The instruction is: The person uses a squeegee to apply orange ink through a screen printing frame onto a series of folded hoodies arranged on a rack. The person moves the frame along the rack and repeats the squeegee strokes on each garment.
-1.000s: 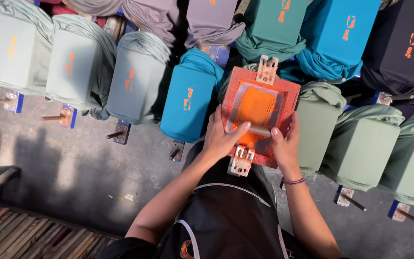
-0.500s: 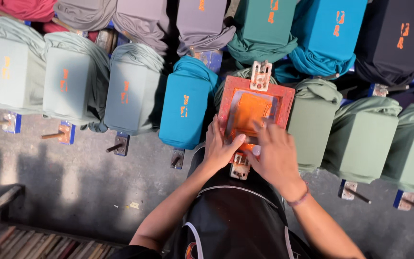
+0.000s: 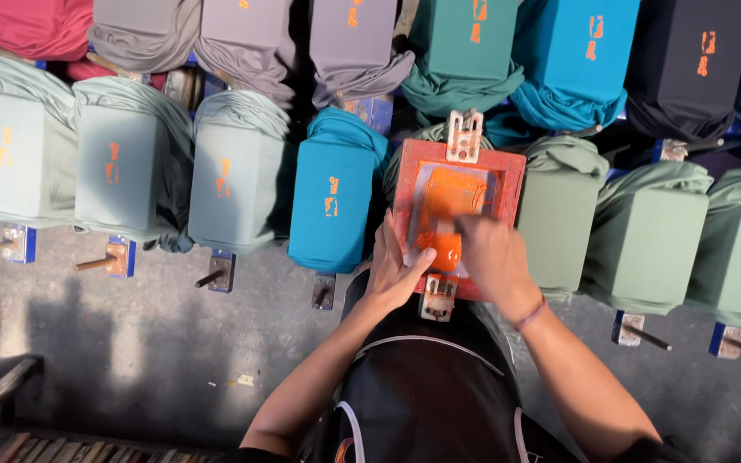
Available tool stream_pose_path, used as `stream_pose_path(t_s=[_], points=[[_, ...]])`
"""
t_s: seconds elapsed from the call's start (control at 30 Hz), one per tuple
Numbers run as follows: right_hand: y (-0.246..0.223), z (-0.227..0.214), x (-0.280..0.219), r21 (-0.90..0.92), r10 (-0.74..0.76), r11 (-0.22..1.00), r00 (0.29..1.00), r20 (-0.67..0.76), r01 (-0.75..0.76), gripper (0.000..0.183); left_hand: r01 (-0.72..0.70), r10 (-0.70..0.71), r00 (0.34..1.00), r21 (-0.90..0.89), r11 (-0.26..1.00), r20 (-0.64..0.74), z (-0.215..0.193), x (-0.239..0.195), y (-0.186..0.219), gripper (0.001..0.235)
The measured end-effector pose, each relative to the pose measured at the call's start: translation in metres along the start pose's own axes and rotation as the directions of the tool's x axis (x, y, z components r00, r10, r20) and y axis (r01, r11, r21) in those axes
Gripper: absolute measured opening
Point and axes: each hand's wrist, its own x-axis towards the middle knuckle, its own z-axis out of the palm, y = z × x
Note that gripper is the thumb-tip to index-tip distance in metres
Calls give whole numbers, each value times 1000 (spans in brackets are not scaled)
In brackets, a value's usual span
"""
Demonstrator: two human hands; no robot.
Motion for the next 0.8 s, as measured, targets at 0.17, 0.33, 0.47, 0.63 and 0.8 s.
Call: stream_pose_path(t_s=[0.17, 0.33, 0.47, 0.63, 0.8], points=[[-19, -6, -3, -42, -1, 999, 986, -165, -7, 32, 36, -36, 999, -3, 999, 41, -8, -10, 5, 124], [-9, 28, -51, -94, -57, 994, 994, -88, 49, 40, 23, -22, 999, -25, 999, 36, -3, -3, 4, 137], [-14, -16, -46, 157, 11, 988, 998, -60, -1, 70, 29, -29, 999, -4, 1000, 16, -2, -2, 4, 136], [42, 16, -52, 806, 245, 582, 968, -50, -106, 135, 63, -64, 998, 58, 996, 23, -2, 1, 5, 138], [76, 103, -36, 925, 208, 362, 957, -203, 118, 133, 64, -61, 995, 37, 997, -73, 2, -4, 2, 132]])
